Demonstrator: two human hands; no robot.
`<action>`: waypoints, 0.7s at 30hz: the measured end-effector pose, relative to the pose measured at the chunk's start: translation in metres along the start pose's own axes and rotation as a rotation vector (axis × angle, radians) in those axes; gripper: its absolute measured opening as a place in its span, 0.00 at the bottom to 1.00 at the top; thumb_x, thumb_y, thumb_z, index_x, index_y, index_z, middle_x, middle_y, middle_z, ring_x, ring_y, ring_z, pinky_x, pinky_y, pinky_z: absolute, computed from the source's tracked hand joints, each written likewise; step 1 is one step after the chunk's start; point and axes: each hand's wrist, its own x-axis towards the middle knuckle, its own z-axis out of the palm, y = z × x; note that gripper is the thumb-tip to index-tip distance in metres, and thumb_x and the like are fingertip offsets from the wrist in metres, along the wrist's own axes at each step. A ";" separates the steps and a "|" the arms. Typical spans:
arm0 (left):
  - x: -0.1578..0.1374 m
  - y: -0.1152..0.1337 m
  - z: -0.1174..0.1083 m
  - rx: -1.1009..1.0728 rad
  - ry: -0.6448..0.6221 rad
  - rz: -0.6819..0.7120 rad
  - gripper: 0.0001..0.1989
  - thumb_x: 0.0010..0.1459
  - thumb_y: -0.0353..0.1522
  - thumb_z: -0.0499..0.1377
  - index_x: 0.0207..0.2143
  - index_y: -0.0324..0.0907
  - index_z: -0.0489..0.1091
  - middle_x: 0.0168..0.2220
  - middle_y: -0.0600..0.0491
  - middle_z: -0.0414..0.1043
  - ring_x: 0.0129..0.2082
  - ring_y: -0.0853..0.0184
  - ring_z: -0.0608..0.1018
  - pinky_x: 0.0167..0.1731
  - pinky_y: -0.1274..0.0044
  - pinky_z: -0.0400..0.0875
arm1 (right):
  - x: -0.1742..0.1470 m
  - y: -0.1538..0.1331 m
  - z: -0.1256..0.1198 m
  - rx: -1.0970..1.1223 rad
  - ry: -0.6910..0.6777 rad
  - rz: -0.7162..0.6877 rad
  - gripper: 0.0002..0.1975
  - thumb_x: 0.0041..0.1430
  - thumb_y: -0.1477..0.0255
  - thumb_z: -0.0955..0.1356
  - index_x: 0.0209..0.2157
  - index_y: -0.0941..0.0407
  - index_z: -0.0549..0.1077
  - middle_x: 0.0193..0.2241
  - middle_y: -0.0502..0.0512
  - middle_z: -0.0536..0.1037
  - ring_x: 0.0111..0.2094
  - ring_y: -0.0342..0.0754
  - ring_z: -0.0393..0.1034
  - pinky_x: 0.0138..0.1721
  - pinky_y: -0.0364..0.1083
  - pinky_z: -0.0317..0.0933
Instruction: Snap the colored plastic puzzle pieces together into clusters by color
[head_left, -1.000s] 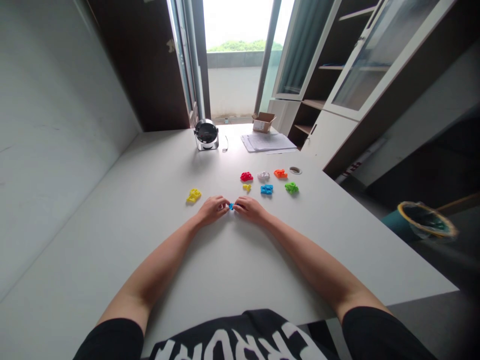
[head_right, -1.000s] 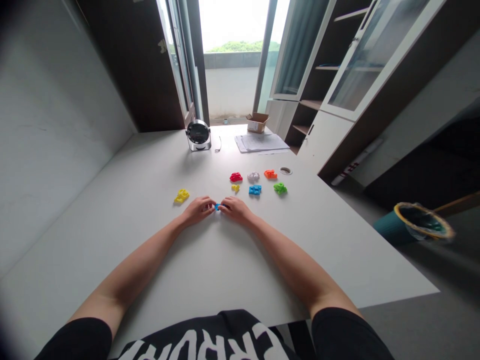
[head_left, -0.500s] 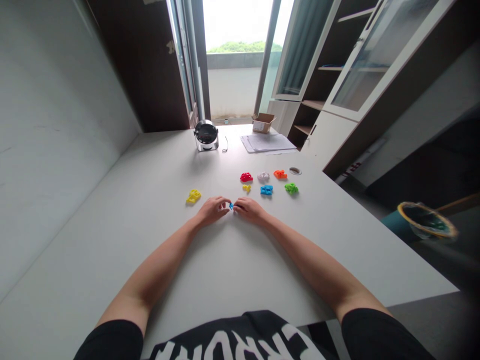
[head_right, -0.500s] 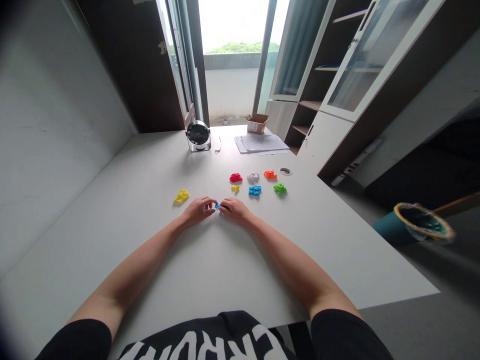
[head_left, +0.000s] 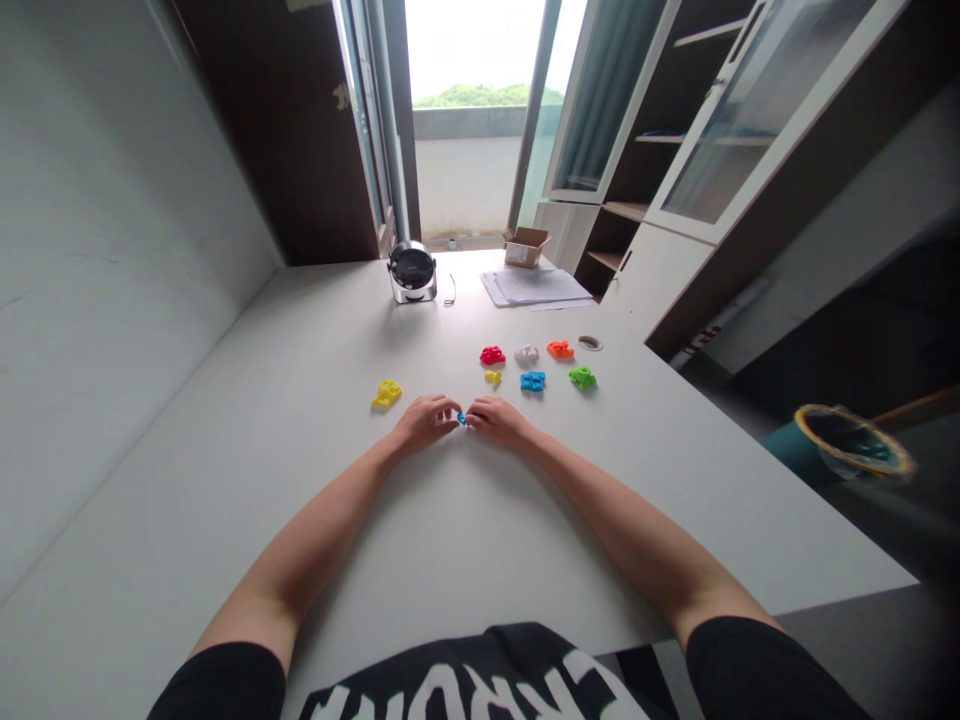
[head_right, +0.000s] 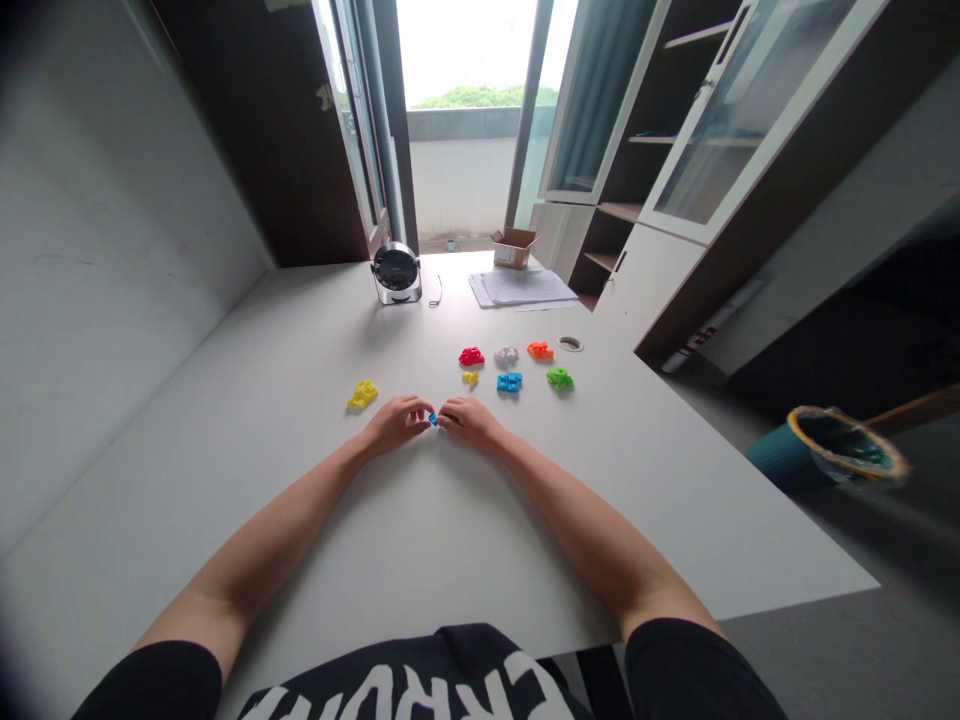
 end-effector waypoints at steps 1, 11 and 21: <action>0.000 0.000 0.000 0.002 -0.001 -0.001 0.10 0.58 0.31 0.61 0.43 0.46 0.77 0.33 0.54 0.74 0.30 0.70 0.74 0.36 0.78 0.69 | 0.000 0.000 -0.001 0.006 -0.001 -0.003 0.14 0.68 0.65 0.63 0.34 0.55 0.77 0.33 0.55 0.76 0.35 0.46 0.68 0.40 0.45 0.59; -0.001 0.001 -0.001 0.039 0.003 0.064 0.07 0.60 0.30 0.59 0.37 0.45 0.78 0.32 0.54 0.75 0.31 0.70 0.74 0.37 0.77 0.67 | -0.001 -0.002 0.001 0.066 0.049 0.029 0.11 0.65 0.65 0.65 0.36 0.55 0.76 0.29 0.52 0.74 0.31 0.45 0.65 0.34 0.43 0.57; 0.000 0.003 0.001 0.039 -0.013 0.019 0.06 0.59 0.34 0.60 0.34 0.44 0.77 0.31 0.54 0.74 0.30 0.70 0.74 0.38 0.76 0.67 | -0.005 0.002 0.004 0.106 0.120 0.211 0.12 0.62 0.59 0.66 0.34 0.54 0.69 0.24 0.46 0.71 0.24 0.41 0.59 0.27 0.41 0.52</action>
